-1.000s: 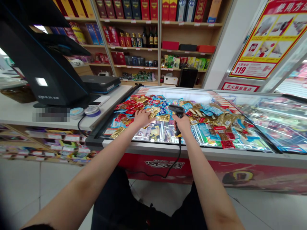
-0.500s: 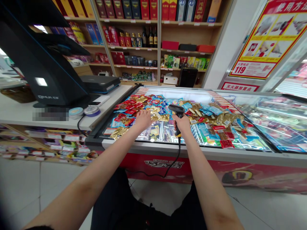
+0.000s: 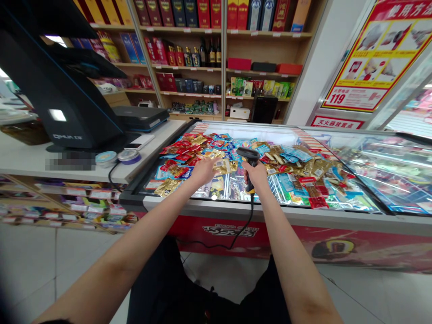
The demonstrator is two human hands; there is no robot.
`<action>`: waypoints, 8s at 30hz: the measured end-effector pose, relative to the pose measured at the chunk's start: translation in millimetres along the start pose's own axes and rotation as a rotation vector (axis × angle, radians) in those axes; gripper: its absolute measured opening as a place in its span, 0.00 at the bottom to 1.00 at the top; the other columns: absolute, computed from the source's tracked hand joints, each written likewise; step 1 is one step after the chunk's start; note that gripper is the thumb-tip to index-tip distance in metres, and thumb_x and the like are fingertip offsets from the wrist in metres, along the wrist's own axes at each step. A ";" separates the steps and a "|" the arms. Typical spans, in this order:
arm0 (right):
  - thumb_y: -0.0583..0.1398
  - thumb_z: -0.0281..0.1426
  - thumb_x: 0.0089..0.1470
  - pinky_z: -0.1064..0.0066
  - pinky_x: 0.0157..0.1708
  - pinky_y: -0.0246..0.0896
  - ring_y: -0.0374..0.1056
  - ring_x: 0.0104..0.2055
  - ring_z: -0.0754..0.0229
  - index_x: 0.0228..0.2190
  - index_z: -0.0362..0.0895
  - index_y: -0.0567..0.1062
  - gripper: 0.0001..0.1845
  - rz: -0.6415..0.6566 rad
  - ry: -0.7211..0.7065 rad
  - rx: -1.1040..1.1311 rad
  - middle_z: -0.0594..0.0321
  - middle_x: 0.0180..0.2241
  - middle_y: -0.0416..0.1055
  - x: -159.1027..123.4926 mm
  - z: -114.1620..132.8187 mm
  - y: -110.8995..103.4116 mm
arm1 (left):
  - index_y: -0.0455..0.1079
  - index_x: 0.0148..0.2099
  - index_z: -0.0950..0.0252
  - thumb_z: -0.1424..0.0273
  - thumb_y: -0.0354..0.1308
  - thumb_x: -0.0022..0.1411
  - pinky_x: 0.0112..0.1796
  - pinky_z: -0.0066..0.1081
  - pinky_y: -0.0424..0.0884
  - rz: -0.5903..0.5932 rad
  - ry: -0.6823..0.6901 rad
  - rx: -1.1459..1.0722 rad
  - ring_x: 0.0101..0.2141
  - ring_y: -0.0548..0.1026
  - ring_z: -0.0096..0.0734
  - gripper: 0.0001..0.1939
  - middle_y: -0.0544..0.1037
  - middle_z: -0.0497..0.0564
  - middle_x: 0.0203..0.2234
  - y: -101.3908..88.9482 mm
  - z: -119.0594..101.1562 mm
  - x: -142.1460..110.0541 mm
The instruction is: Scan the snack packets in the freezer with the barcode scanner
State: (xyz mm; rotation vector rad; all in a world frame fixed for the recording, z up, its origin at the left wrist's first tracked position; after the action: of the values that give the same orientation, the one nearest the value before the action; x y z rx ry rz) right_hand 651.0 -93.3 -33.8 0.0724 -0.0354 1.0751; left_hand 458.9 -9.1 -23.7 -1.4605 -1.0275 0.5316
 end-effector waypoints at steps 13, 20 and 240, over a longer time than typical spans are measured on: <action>0.66 0.38 0.47 0.74 0.10 0.54 0.56 0.12 0.67 0.26 0.47 0.66 0.14 0.036 -0.052 -0.115 0.71 0.14 0.64 -4.9 5.0 4.2 | 0.82 0.44 0.63 0.71 0.67 0.57 0.45 0.33 0.73 -0.203 -0.233 -0.526 0.46 0.81 0.47 0.12 0.85 0.56 0.40 8.2 26.5 22.5; 0.65 0.37 0.49 0.74 0.12 0.56 0.59 0.12 0.65 0.29 0.46 0.67 0.12 0.047 -0.095 -0.343 0.71 0.14 0.64 -11.9 15.3 4.8 | 0.80 0.45 0.66 0.84 0.59 0.54 0.48 0.34 0.73 -0.276 -0.124 -0.762 0.44 0.81 0.40 0.18 0.85 0.54 0.40 15.8 18.4 42.7; 0.63 0.37 0.52 0.71 0.22 0.61 0.66 0.19 0.59 0.30 0.46 0.70 0.09 0.145 -0.155 -0.597 0.66 0.17 0.67 -32.2 11.5 23.1 | 0.73 0.31 0.65 0.77 0.66 0.48 0.38 0.31 0.76 -0.268 -0.579 -1.425 0.30 0.79 0.32 0.07 0.79 0.47 0.25 21.0 41.4 29.5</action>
State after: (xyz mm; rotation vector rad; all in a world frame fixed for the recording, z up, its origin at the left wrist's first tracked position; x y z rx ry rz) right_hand 615.4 -111.5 -23.4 -0.3909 -0.5044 1.1638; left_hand 445.9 40.3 -44.3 -2.3549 -2.2774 -0.0972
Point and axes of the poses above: each hand's wrist, its own x-axis towards the middle knuckle, its own y-axis out of the palm, z = x × y, the point moved 5 cm from there along x, towards the middle knuckle
